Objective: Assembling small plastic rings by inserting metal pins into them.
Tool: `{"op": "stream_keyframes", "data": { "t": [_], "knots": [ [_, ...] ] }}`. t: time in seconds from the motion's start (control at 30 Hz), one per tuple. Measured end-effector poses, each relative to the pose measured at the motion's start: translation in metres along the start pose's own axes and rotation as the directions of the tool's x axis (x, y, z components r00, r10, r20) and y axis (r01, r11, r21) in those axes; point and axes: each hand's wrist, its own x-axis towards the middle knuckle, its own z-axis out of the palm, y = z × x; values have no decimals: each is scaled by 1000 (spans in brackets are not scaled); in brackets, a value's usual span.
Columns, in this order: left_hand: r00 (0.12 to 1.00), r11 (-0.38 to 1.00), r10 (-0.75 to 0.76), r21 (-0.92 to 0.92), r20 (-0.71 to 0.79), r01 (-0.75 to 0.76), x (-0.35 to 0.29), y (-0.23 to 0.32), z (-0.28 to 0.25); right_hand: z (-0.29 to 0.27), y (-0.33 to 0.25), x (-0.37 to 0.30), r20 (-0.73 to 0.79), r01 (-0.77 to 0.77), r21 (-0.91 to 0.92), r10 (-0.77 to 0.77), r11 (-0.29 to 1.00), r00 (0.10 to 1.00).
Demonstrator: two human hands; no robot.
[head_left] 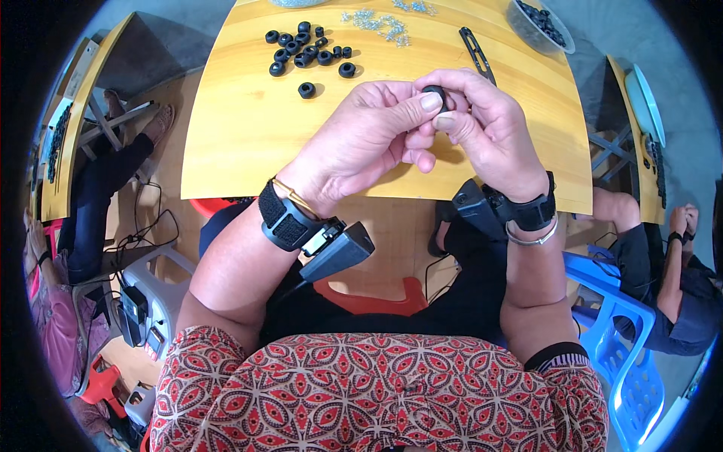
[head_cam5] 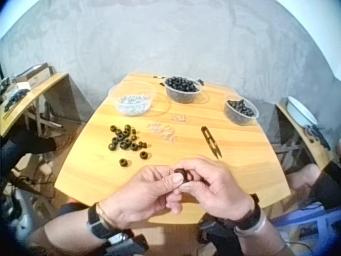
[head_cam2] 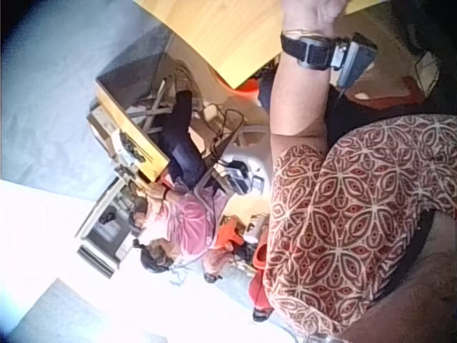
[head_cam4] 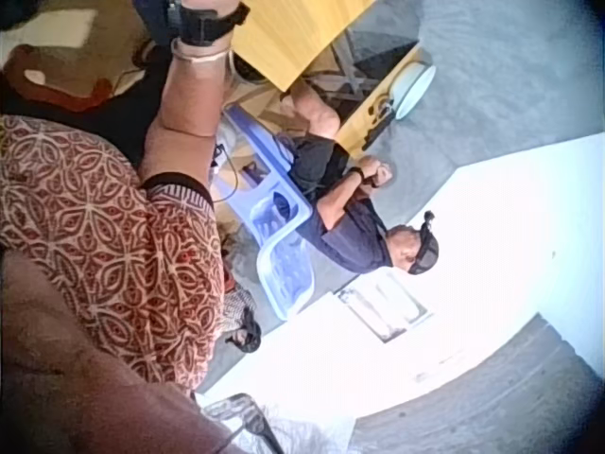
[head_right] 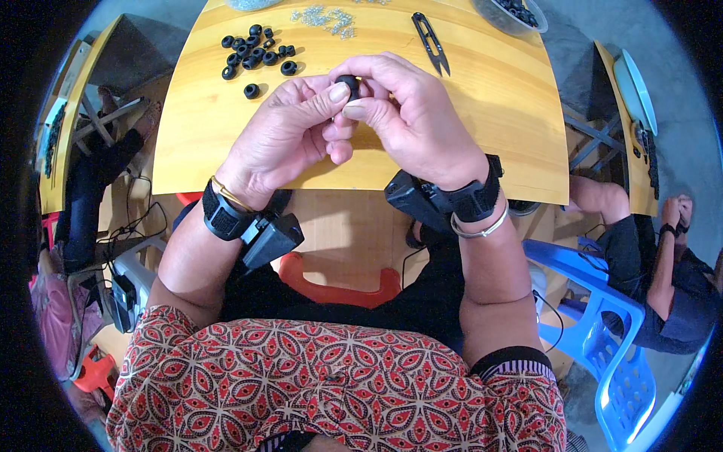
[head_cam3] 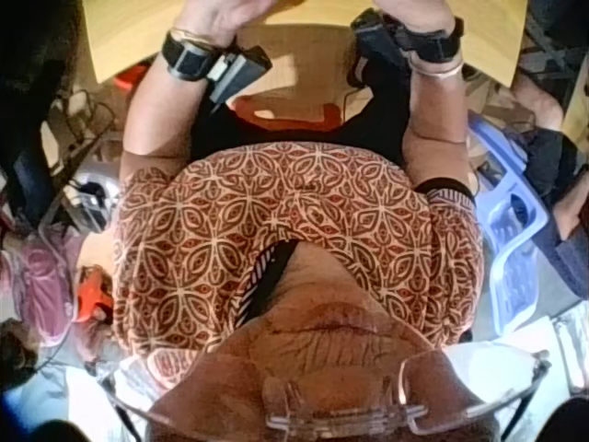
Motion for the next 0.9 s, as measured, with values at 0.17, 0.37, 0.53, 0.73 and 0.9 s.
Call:
{"op": "stream_keyframes", "data": {
  "t": [0.17, 0.37, 0.53, 0.73, 0.9],
  "knots": [
    [1000, 997, 18, 75, 13, -19, 0, -2, -1, 5, -14, 0, 46, -62, -52, 64, 997, 997],
    [1000, 986, 11, 165, -24, -7, 0, -6, -5, 1, -11, 2, 91, 34, -122, -23, 992, 996],
    [998, 998, -66, 13, -6, 66, -1, 0, -4, -1, -9, 3, 99, 60, -90, -51, 994, 994],
    [991, 990, -115, -94, -63, 108, -3, 7, -6, -4, -10, 2, 71, 37, -127, -28, 991, 997],
    [994, 998, -62, -22, -86, 60, 0, 3, -10, -6, -17, 4, 115, 26, -222, 0, 975, 993]
  ]
}}
